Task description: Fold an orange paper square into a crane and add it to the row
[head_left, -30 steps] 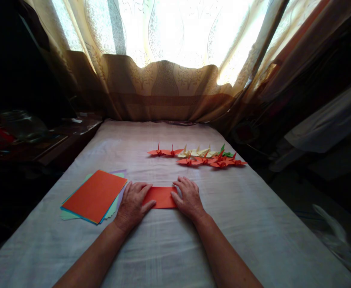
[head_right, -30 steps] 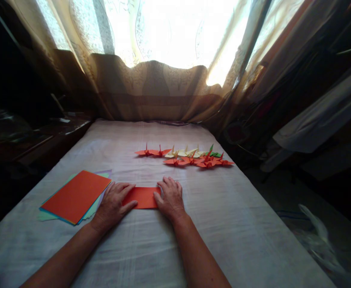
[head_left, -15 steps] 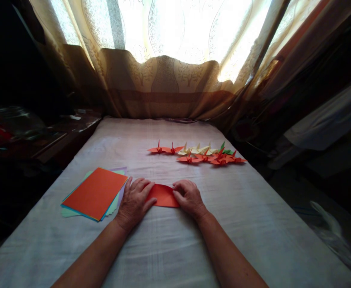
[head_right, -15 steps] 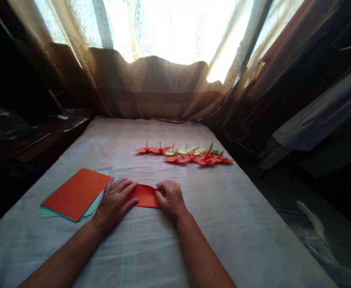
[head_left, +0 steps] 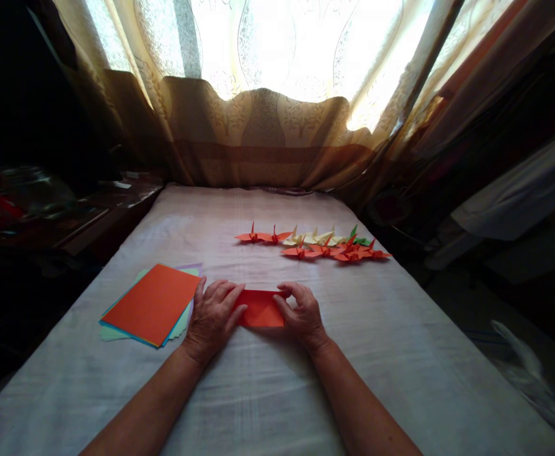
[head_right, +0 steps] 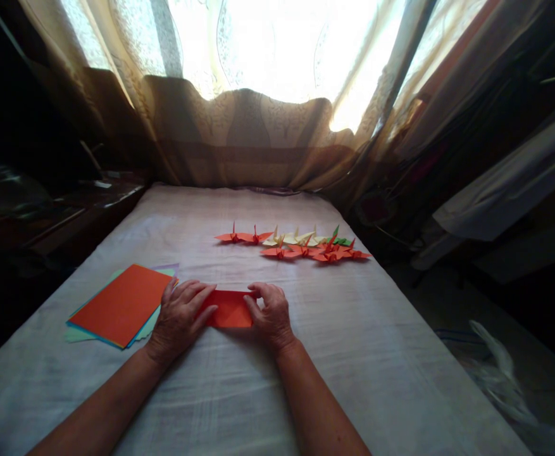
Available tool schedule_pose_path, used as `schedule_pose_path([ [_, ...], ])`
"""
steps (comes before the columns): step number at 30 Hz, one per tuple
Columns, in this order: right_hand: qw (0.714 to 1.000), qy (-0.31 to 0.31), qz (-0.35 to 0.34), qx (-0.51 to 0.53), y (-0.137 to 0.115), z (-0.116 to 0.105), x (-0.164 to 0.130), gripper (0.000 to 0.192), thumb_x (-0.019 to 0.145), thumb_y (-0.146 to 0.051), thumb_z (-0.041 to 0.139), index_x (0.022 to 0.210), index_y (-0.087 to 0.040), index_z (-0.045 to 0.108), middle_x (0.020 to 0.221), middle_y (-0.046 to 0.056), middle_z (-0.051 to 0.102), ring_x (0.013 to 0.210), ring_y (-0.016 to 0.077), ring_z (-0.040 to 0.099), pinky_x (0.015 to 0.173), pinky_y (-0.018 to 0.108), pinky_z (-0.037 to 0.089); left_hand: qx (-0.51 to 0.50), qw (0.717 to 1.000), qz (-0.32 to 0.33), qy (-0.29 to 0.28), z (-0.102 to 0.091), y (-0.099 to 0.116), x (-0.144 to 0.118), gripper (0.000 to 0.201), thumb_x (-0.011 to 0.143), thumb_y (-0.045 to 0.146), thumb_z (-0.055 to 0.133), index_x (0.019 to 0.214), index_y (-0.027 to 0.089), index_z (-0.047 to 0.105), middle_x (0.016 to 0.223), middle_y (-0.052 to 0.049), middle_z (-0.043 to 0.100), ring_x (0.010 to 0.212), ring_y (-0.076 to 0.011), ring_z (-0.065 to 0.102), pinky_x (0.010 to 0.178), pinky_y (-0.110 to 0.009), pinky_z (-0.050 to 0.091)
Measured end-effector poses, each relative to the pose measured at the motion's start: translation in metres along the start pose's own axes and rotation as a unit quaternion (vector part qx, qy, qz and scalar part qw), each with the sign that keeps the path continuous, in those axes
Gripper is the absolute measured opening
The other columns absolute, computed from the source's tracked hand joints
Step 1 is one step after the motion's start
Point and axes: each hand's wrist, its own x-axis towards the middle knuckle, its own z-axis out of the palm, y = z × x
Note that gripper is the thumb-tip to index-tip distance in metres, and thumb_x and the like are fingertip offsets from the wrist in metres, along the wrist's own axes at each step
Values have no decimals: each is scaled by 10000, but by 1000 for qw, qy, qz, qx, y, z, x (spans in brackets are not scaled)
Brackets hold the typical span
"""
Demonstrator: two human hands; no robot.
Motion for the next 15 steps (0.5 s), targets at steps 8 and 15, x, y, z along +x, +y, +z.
schedule_pose_path([
  [8,998,17,-60,5,-17,-4,-1,108,896,-300,561,908,-228,641,771,36,693,749,196,634,795,356,476,-14,1000,13,17,-6,7,0,309,968,328,508,1250,281,625,1213,-44,687,1215,-280,542,1183,-566,81],
  [15,1000,-2,-15,23,-18,-6,-1,148,879,-339,580,936,-227,658,706,15,661,695,180,626,770,332,499,-28,995,23,88,-13,10,2,172,951,270,548,928,292,717,885,0,732,958,-208,628,1131,-488,195],
])
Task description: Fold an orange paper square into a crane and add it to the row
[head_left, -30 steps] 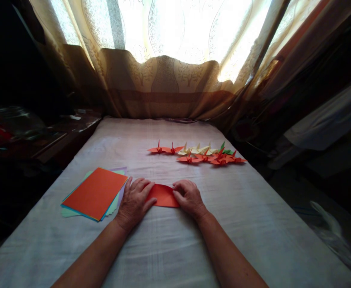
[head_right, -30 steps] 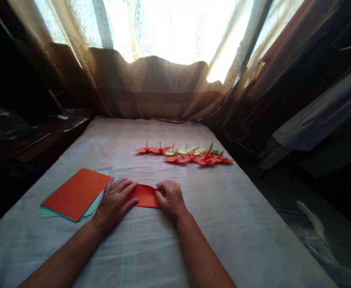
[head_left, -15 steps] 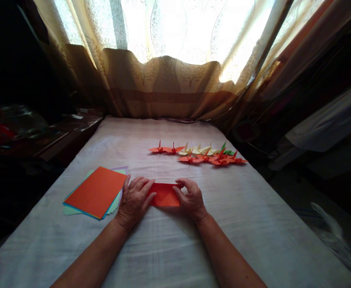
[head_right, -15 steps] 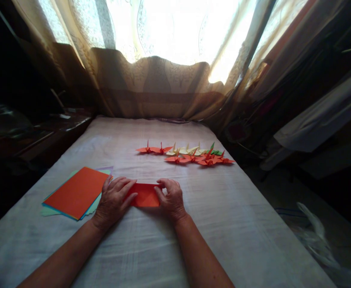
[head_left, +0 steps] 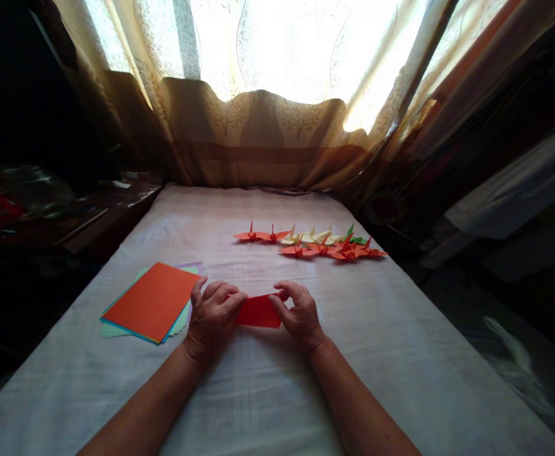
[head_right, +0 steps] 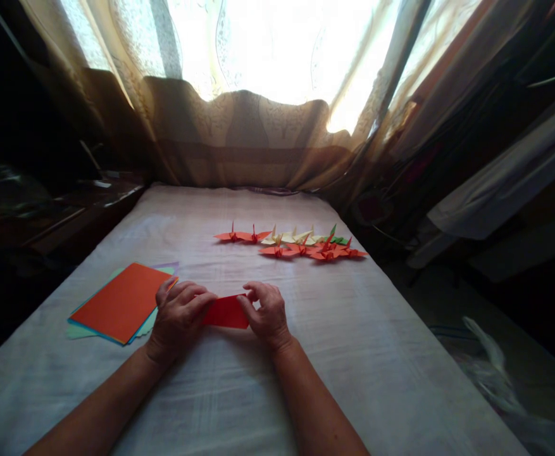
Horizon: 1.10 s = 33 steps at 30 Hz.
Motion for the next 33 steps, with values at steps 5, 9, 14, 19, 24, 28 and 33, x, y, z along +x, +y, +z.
schedule_pose_path([
  [5,993,-32,62,91,5,-1,1,200,878,-363,574,971,-228,688,618,-30,615,572,128,581,615,238,489,13,1000,5,28,-5,-6,4,199,951,228,515,914,276,704,835,-1,728,887,-206,631,1078,-462,238],
  [9,984,-18,90,156,12,-5,5,210,852,-365,580,928,-220,713,694,-9,681,608,130,614,611,234,505,15,999,17,42,-6,-13,4,242,978,177,438,903,239,659,845,-2,735,898,-197,645,1057,-449,269],
  [14,980,19,100,171,15,-23,13,193,822,-362,613,854,-213,731,744,16,724,658,150,645,644,261,534,-30,996,62,59,-3,-18,1,177,979,194,478,940,231,646,898,1,758,950,-194,664,981,-389,384],
  [19,980,24,114,159,15,-44,9,197,836,-360,619,888,-211,737,798,32,747,720,169,686,675,277,557,-89,990,97,44,-1,-19,-4,194,961,139,489,1010,224,656,885,-18,749,910,-183,666,843,-311,513],
  [24,973,-136,106,153,32,-49,-5,293,864,-233,481,1029,-202,721,916,45,761,870,185,718,838,355,575,-140,982,123,-21,-4,-21,-17,217,956,130,458,1042,203,644,940,-58,720,905,-163,665,813,-275,560],
  [28,979,-201,-1,40,38,-47,-12,545,772,-62,454,1255,-241,633,1203,59,688,1122,192,633,997,413,503,-172,977,105,-69,-11,-27,-27,180,944,153,485,1063,188,616,999,-84,703,939,-180,667,816,-292,575],
  [33,958,-182,-155,-156,28,-41,-21,687,733,-28,588,1376,-267,538,1462,133,469,1324,285,458,1048,479,438,-174,974,95,-115,-17,-29,-32,175,937,158,489,1043,189,624,1047,-96,697,1052,-211,643,917,-346,557],
])
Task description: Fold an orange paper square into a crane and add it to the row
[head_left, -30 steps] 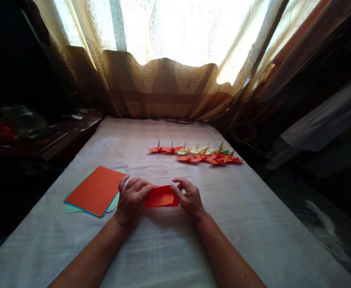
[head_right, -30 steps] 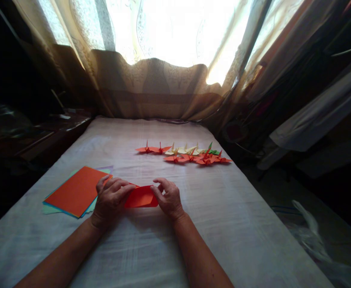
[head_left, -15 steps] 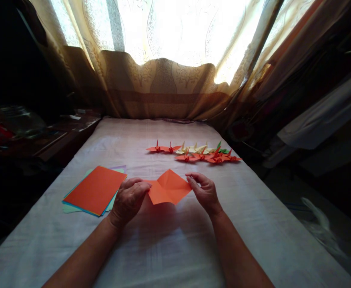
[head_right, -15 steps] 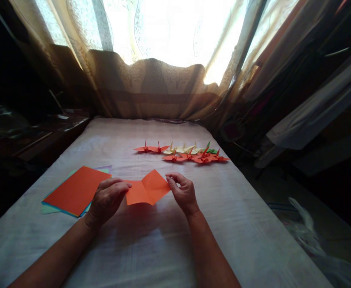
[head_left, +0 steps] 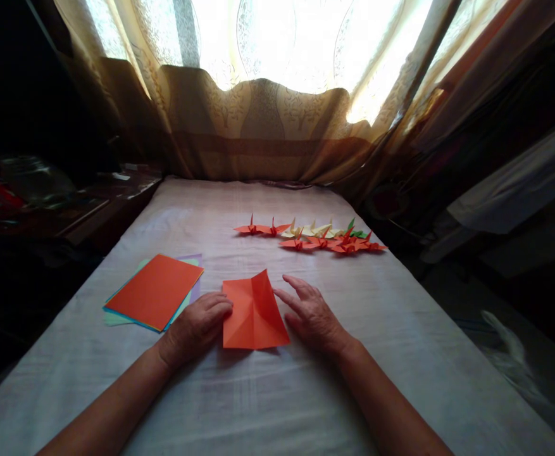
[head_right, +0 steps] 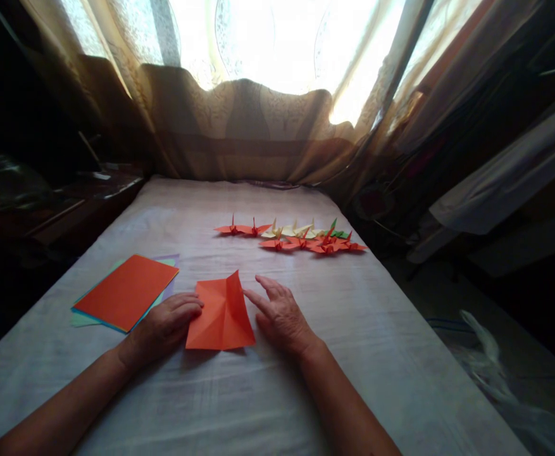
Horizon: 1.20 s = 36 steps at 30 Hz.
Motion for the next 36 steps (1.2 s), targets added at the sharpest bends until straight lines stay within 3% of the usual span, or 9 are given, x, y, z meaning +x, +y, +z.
schedule_pose_path([
  [6,987,100,-80,-93,-14,-3,0,557,826,-105,630,1352,-272,553,1514,158,396,1383,297,389,1061,475,392,36,998,16,-45,3,-4,-8,185,953,181,484,1052,194,640,1081,-85,711,1129,-226,624,977,-371,531],
  [9,982,82,-147,-85,-16,-3,1,385,873,-131,612,1217,-301,648,1415,92,545,1355,252,439,1082,438,357,55,997,29,-55,4,-4,-10,216,958,178,468,1083,189,644,1118,-91,712,1129,-229,630,976,-374,531],
  [11,985,52,-154,-61,-13,0,0,268,901,-152,594,1112,-287,691,1275,42,663,1291,223,510,1081,408,348,64,995,34,-68,4,-3,-8,227,961,198,473,1108,190,646,1104,-90,717,1084,-232,646,953,-381,541],
  [14,993,-2,-118,-13,-6,6,-4,251,907,-142,568,1067,-280,703,1119,4,738,1153,195,613,1068,396,344,70,994,36,-75,2,-1,-6,258,945,197,480,1125,210,664,1087,-87,714,1040,-233,647,931,-394,542],
  [21,987,-74,-22,144,5,4,5,230,801,-162,630,988,-255,725,1043,38,757,1048,206,666,998,393,396,25,997,-12,-71,1,1,-4,254,909,193,507,1061,251,702,1065,-67,710,1035,-230,629,964,-430,499],
  [26,940,-103,171,278,3,-1,30,133,850,-251,582,878,-207,705,818,14,739,747,154,668,699,251,479,-10,988,-147,-56,8,2,2,211,946,284,489,965,202,683,974,-72,716,941,-227,649,870,-393,531],
  [30,946,-54,270,169,-7,10,40,127,822,-271,598,883,-196,680,708,0,686,632,152,606,603,240,416,58,973,-225,21,19,2,2,385,919,319,520,1268,158,542,1068,-112,689,954,-254,659,842,-409,554],
  [33,960,-14,267,86,-14,22,38,198,814,-257,602,977,-176,678,697,13,675,646,172,607,657,269,419,139,974,-169,63,23,10,5,470,935,234,479,1396,146,446,1348,-170,568,1245,-298,538,1037,-491,446],
  [36,972,24,233,28,-16,32,34,234,818,-261,609,1021,-165,676,730,32,682,713,196,624,753,307,426,176,980,-91,13,27,24,13,336,960,183,430,1243,197,611,1418,-114,542,1373,-304,418,1147,-530,295],
])
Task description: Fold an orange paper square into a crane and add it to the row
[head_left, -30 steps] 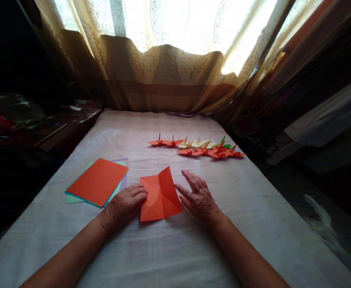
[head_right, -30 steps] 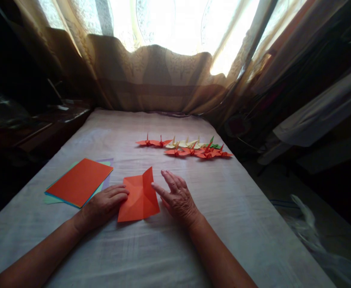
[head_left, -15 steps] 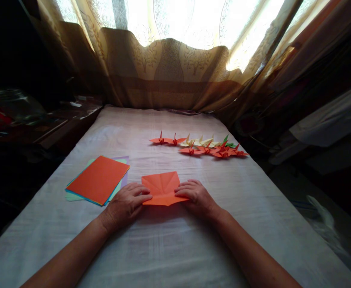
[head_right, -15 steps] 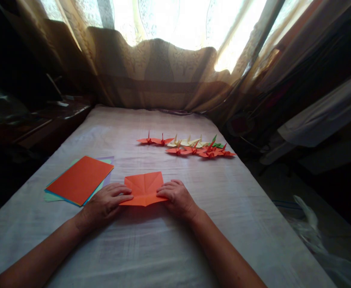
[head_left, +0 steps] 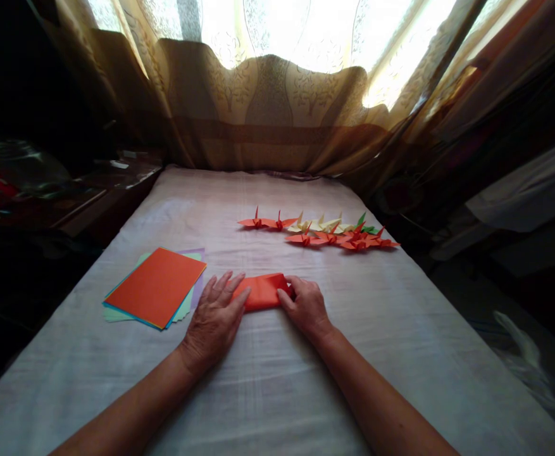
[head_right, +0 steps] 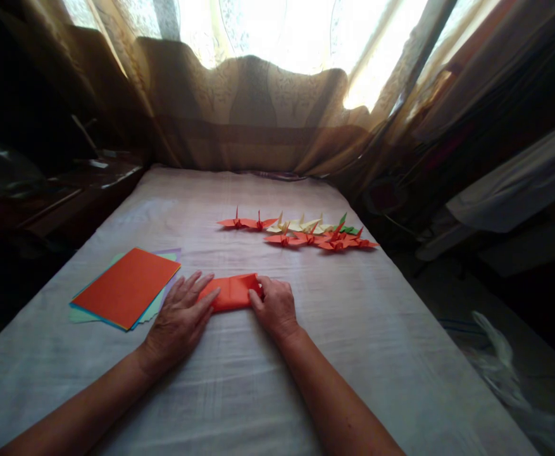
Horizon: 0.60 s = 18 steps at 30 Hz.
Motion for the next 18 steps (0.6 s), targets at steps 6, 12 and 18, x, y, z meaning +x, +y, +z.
schedule_pose_path([
  [6,998,42,-36,-3,3,7,-1,262,865,-264,584,1104,-177,648,750,27,680,715,198,615,793,335,419,-41,992,52,-110,16,25,2,523,983,471,444,1402,166,504,1402,-115,571,1317,-272,499,1153,-471,303],
  [12,998,57,-28,-6,3,8,-2,317,910,-310,552,1185,-161,605,762,29,669,729,203,602,797,344,409,-29,988,38,-146,26,24,-4,636,971,559,411,1450,142,444,1464,-139,501,1356,-303,450,1148,-481,289],
  [18,997,59,-35,-43,2,8,-2,298,937,-309,512,1165,-150,622,785,53,672,763,215,595,792,345,381,-33,986,26,-162,23,21,1,680,932,597,468,1457,167,437,1467,-134,499,1370,-320,424,1151,-496,256],
])
